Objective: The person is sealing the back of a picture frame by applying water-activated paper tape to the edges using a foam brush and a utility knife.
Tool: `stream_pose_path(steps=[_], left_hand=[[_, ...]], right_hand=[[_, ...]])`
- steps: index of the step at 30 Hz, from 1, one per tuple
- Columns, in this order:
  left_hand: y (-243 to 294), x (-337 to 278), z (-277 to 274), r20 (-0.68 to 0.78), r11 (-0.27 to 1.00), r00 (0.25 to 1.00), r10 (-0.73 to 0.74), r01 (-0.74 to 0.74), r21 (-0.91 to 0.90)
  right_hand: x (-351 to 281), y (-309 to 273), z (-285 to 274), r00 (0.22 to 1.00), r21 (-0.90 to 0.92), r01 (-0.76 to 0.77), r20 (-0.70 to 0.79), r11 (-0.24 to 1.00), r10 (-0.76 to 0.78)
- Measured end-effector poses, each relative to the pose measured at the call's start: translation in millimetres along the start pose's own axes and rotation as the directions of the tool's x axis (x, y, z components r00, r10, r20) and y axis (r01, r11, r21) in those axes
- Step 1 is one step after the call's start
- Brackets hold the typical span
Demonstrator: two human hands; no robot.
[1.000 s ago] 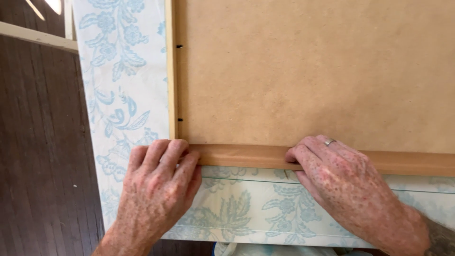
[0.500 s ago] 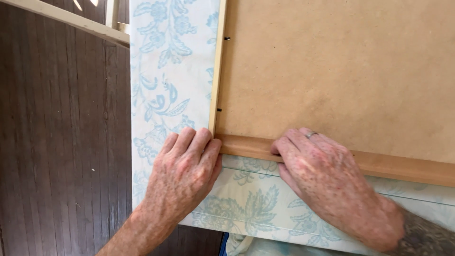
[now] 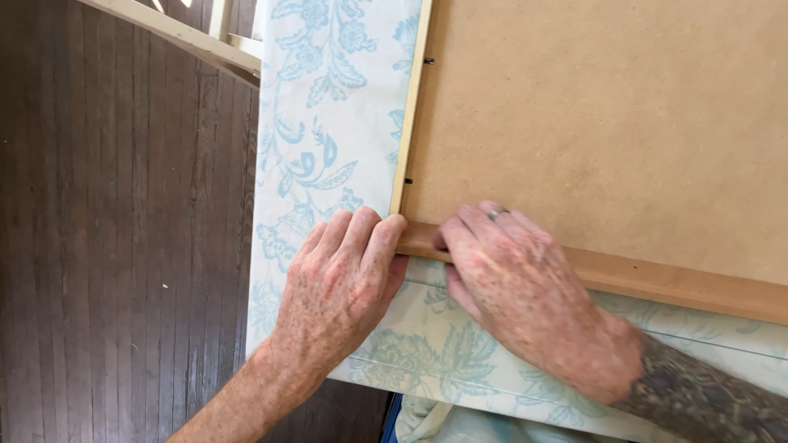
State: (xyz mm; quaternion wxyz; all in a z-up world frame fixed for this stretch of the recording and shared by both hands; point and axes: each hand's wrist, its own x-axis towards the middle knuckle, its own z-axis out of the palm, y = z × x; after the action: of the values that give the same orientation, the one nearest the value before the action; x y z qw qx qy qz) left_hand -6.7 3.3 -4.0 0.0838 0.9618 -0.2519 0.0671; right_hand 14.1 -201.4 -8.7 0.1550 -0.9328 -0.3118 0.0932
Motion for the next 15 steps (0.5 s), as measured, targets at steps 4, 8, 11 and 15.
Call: stream_pose_path(steps=[4, 8, 11, 15], left_hand=[[0.5, 0.3, -1.5, -0.001, 1.0, 1.0, -0.018, 0.018, -0.018], [2.9, 6.0, -6.6, -0.008, 1.0, 1.0, 0.016, -0.016, -0.023], [4.4, 3.5, -5.4, 0.055, 0.999, 0.997, 0.052, -0.053, 0.013], [6.2, 2.4, -0.9, 0.138, 0.997, 0.988, 0.064, -0.068, 0.027]], right_hand=[[20.0, -12.7, 8.0, 0.998, 0.016, 0.027, 0.064, 1.0, -0.028], [29.3, -15.4, 17.4, 0.999, 0.054, 0.029, -0.029, 0.998, -0.027], [13.9, -6.8, 12.4, 0.999, -0.121, 0.026, -0.042, 0.992, -0.031], [-21.5, 22.8, 2.2, 1.0, -0.055, 0.002, -0.031, 0.998, -0.004]])
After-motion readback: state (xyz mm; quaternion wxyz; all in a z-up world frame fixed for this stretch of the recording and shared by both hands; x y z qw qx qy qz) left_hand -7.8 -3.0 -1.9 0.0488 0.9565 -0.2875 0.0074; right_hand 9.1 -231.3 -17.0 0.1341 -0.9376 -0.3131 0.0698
